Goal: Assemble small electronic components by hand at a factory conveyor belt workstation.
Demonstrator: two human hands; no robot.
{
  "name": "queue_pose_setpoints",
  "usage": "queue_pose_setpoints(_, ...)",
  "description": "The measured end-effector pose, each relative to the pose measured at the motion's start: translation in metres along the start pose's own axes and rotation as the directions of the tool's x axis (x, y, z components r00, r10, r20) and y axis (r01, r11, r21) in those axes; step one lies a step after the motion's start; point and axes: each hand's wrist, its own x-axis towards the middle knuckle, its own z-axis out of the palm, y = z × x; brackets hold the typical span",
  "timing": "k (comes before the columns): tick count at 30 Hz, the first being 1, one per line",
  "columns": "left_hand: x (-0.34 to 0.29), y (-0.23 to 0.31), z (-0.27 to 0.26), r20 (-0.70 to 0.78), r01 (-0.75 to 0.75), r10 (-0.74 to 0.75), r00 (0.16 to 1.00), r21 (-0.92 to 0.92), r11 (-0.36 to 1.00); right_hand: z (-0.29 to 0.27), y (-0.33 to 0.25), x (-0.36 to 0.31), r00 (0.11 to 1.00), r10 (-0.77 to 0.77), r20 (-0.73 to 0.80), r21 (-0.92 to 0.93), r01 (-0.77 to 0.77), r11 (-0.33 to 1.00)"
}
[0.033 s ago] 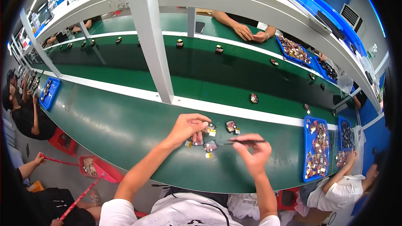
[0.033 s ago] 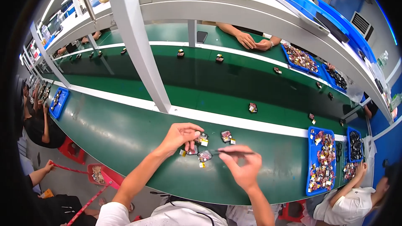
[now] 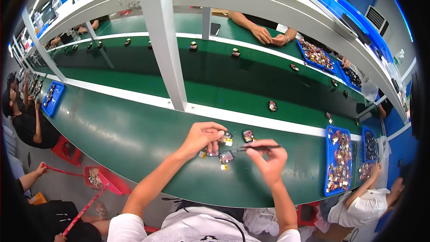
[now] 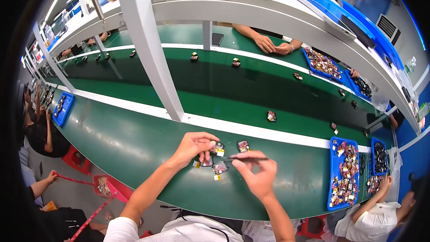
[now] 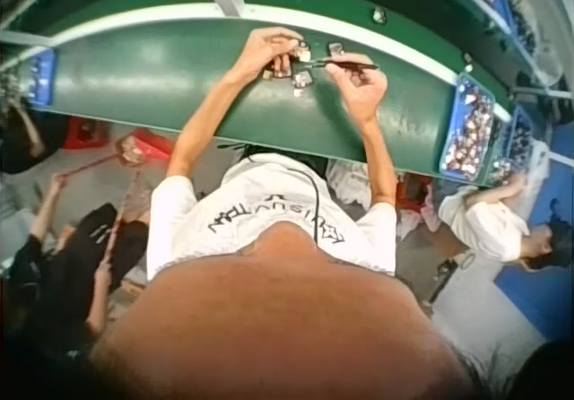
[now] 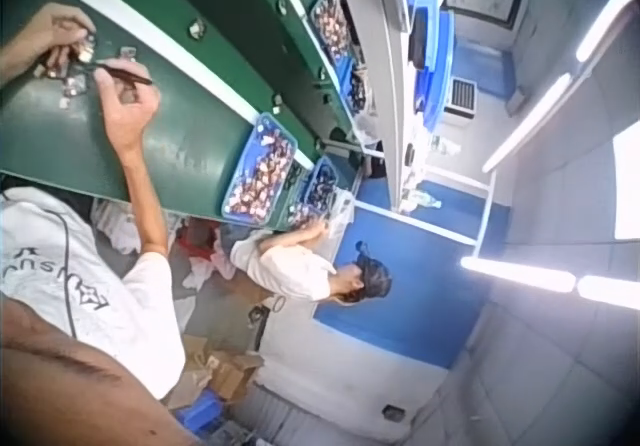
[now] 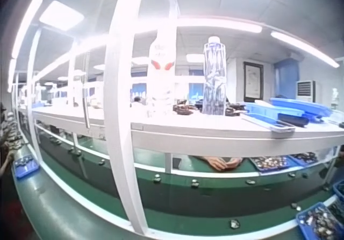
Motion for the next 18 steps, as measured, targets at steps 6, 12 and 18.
queue_pose_setpoints(6,0.005,-0.023,0.001,-0.045,-0.051,0.046,0.998,-0.108,0.993,0.021,0.047,0.001,0.978,0.21,-0.005,0.143,-0.207,0.968)
queue_pose_setpoints(12,0.003,-0.024,0.004,-0.047,-0.056,0.052,0.998,-0.1,0.993,0.017,0.067,-0.005,0.977,0.215,-0.003,0.102,-0.213,0.972)
queue_pose_setpoints(18,0.0,-0.023,0.008,-0.047,-0.078,0.073,0.996,-0.099,0.992,0.024,0.063,-0.01,0.989,0.132,-0.064,0.061,-0.128,0.99)
